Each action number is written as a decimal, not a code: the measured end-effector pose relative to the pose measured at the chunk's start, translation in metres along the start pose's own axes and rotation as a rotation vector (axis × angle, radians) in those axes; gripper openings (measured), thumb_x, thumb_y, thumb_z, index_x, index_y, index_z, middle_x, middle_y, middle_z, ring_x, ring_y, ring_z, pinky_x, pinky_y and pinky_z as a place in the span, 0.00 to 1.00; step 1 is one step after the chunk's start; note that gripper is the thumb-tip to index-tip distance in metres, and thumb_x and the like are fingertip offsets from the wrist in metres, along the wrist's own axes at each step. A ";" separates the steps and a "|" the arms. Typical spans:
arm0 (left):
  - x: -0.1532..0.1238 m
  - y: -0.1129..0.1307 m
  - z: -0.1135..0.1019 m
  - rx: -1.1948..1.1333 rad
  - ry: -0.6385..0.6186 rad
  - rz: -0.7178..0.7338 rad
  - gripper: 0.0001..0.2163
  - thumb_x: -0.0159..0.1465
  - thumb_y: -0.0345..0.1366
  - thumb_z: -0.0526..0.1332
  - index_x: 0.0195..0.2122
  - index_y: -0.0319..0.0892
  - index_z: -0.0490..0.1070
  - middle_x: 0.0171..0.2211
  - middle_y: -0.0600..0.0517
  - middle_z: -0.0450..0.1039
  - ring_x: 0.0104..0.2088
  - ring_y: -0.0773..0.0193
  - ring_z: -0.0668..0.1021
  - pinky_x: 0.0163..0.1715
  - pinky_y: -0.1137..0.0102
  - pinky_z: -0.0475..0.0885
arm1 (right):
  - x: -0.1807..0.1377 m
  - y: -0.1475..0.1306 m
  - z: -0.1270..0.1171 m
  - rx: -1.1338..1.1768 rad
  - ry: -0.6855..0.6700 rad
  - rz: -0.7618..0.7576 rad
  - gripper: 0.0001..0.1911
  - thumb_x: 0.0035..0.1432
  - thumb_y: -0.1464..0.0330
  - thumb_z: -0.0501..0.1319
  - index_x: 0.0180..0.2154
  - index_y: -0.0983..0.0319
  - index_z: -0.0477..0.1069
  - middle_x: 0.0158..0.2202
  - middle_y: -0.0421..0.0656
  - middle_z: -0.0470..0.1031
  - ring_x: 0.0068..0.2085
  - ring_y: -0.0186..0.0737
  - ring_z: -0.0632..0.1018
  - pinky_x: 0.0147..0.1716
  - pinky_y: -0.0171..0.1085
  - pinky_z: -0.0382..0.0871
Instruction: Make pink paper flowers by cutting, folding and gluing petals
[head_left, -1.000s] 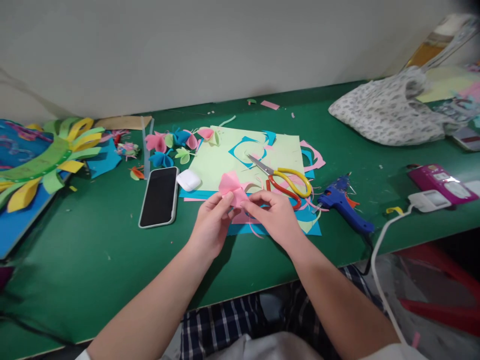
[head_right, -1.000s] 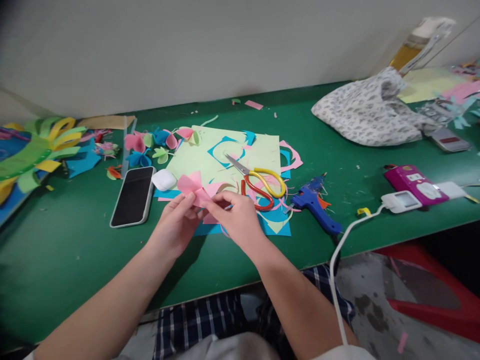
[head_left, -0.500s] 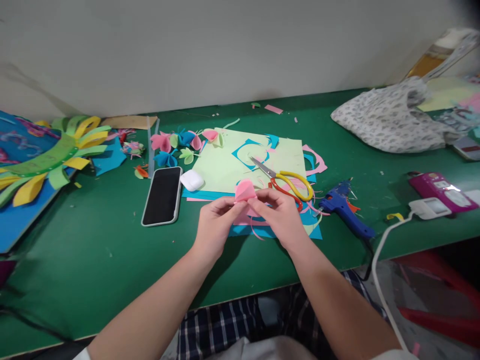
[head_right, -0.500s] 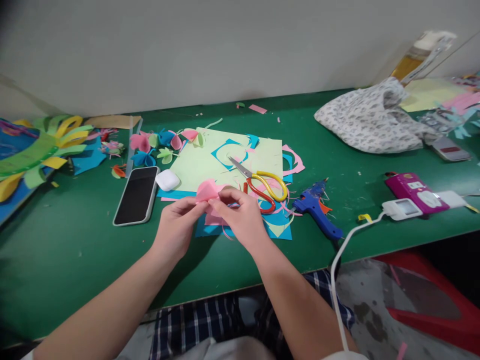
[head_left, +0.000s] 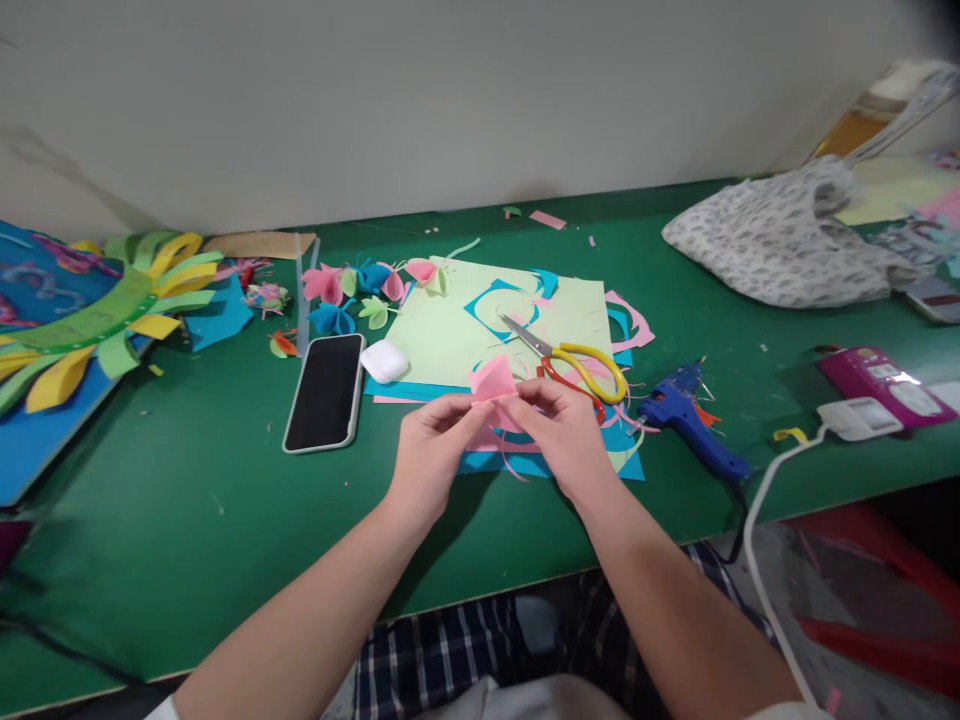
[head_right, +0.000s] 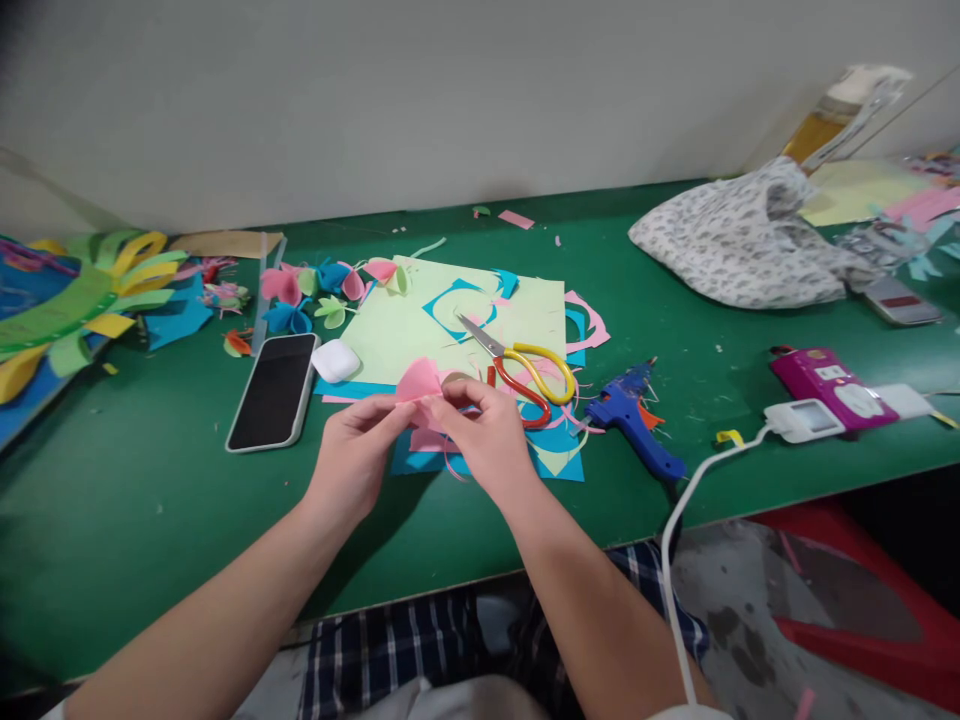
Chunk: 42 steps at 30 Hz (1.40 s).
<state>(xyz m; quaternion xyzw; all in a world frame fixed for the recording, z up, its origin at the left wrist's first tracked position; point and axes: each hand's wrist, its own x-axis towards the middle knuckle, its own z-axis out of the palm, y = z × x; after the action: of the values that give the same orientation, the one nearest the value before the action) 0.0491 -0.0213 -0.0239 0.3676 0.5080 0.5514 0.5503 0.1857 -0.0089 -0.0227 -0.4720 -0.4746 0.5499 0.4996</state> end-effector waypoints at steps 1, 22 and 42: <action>0.000 0.000 0.000 -0.006 0.003 -0.001 0.06 0.50 0.36 0.69 0.26 0.41 0.77 0.25 0.54 0.77 0.28 0.68 0.76 0.32 0.74 0.71 | 0.000 -0.001 0.000 -0.002 -0.001 -0.002 0.08 0.50 0.63 0.64 0.27 0.61 0.73 0.27 0.38 0.70 0.29 0.32 0.70 0.28 0.31 0.65; -0.001 0.004 -0.008 0.352 0.052 0.401 0.03 0.53 0.35 0.67 0.29 0.45 0.78 0.29 0.52 0.77 0.32 0.63 0.75 0.38 0.70 0.68 | 0.003 -0.008 -0.004 0.041 -0.080 0.024 0.09 0.46 0.64 0.67 0.33 0.57 0.76 0.35 0.40 0.76 0.34 0.36 0.75 0.33 0.36 0.72; 0.001 0.004 -0.006 0.376 -0.074 0.324 0.05 0.58 0.37 0.63 0.34 0.46 0.77 0.32 0.53 0.78 0.33 0.65 0.77 0.36 0.73 0.70 | 0.004 -0.007 0.001 0.500 -0.054 0.368 0.12 0.44 0.61 0.69 0.26 0.62 0.71 0.24 0.36 0.71 0.22 0.28 0.71 0.19 0.27 0.70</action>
<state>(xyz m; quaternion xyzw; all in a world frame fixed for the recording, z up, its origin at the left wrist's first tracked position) 0.0422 -0.0211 -0.0214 0.5599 0.5155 0.5145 0.3949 0.1848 -0.0048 -0.0162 -0.3978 -0.2444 0.7431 0.4794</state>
